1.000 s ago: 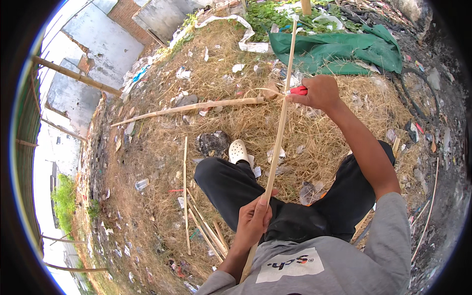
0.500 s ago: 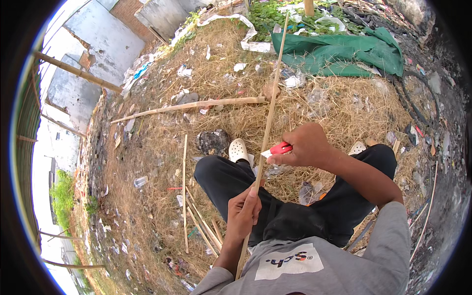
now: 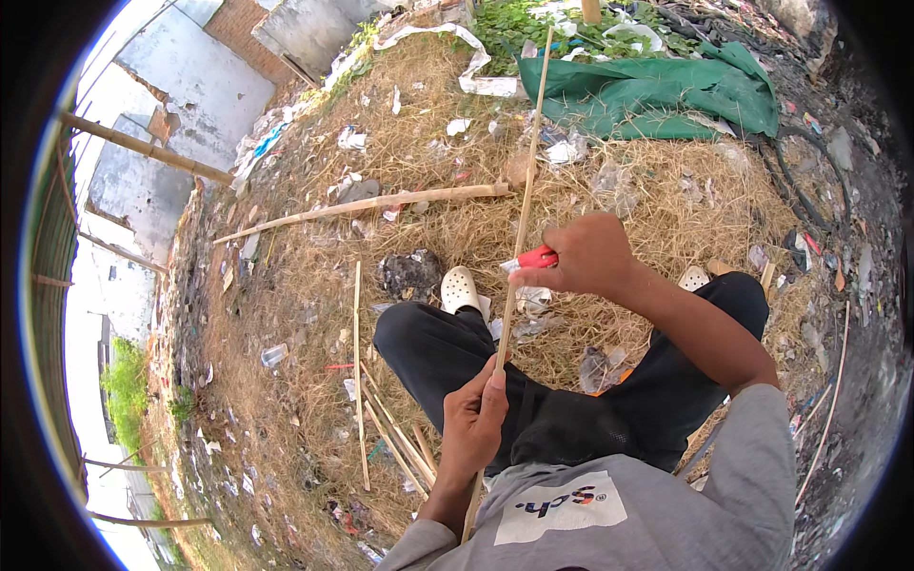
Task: The person sits on the ground and uses a red utility knife to shave the surface of a long bamboo stick. They hold the stick with their left hand and scrape along its length with the knife in their right hand, removing thin strips of material. The person continues this repetitive shaving action along the stick's length.
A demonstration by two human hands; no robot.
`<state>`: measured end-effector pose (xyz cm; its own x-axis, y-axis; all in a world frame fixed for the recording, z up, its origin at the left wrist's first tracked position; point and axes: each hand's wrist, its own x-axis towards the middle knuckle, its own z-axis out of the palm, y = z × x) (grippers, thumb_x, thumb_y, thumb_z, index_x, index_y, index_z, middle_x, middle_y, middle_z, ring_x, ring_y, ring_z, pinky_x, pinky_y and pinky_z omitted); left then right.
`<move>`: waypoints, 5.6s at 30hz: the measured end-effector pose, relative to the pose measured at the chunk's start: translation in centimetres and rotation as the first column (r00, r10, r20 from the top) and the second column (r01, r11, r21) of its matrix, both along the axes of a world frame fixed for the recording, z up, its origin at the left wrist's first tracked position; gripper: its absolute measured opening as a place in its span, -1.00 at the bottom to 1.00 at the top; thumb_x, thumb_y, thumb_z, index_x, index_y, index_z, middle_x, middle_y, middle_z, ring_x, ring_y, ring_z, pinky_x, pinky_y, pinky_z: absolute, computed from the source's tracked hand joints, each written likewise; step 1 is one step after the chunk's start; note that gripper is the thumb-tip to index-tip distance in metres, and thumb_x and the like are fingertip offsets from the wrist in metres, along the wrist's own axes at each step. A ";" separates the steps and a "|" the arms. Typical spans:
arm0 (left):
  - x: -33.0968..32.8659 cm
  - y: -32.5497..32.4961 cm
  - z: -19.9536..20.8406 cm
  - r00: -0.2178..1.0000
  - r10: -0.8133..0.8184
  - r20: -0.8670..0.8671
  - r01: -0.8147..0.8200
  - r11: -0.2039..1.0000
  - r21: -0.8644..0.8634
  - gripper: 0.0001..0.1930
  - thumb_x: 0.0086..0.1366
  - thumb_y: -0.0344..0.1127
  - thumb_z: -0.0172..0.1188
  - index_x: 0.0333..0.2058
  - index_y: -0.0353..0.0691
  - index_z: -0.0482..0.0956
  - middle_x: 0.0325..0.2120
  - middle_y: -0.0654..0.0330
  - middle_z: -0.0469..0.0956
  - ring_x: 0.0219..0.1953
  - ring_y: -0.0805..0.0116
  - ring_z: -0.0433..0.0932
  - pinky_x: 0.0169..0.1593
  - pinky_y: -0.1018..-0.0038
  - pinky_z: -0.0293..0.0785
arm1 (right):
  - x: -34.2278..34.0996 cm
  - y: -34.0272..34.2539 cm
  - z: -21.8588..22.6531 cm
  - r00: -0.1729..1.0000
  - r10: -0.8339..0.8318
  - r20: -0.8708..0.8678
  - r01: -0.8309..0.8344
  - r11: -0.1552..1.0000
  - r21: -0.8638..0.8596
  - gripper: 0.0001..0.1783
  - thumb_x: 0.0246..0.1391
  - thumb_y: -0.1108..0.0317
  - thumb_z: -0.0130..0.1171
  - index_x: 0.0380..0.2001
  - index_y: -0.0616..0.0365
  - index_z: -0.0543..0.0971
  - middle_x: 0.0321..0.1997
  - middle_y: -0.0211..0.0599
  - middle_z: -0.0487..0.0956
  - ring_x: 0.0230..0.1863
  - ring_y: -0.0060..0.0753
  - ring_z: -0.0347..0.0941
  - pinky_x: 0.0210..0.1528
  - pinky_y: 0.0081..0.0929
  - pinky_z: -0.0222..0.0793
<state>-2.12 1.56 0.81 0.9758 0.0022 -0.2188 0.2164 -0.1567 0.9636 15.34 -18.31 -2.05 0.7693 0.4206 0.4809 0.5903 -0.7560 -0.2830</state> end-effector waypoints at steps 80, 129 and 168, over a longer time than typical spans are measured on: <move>0.9 1.3 0.0 0.986 -0.077 -0.146 -0.031 0.783 -0.621 -0.61 0.53 -0.09 -0.28 -0.30 -0.29 0.35 -0.87 0.34 0.17 -0.92 0.57 0.03 -0.76 0.63 0.03 | -2.1 0.9 -1.5 0.966 0.235 -0.110 -0.212 0.960 0.185 -0.27 -0.09 -0.42 0.17 -0.74 0.09 0.38 -0.81 -0.23 0.31 -0.73 -0.06 0.33 -0.64 -0.24 0.17; -1.0 0.0 -0.4 0.948 -0.206 -0.241 0.071 0.878 -0.474 -0.64 0.53 -0.05 -0.25 -0.34 -0.19 0.31 -0.83 0.39 0.16 -0.86 0.64 0.04 -0.78 0.65 -0.02 | 7.5 -4.6 -2.8 0.961 -0.204 0.189 0.212 0.977 -0.023 -0.21 -0.22 -0.55 0.14 -0.80 0.05 0.54 -0.86 -0.30 0.39 -0.77 -0.20 0.40 -0.68 -0.31 0.30; -3.9 3.9 -0.5 0.978 -0.058 -0.203 0.007 0.970 -0.244 -0.67 0.52 -0.11 -0.22 -0.29 -0.23 0.37 -0.80 0.40 0.26 -0.84 0.66 0.17 -0.77 0.70 0.09 | 12.5 -13.1 -1.9 0.761 -0.441 -0.476 0.604 0.749 0.272 -0.07 0.10 -0.53 -0.25 -0.80 0.20 0.38 -0.74 -0.25 0.35 -0.63 -0.21 0.30 -0.52 -0.18 0.19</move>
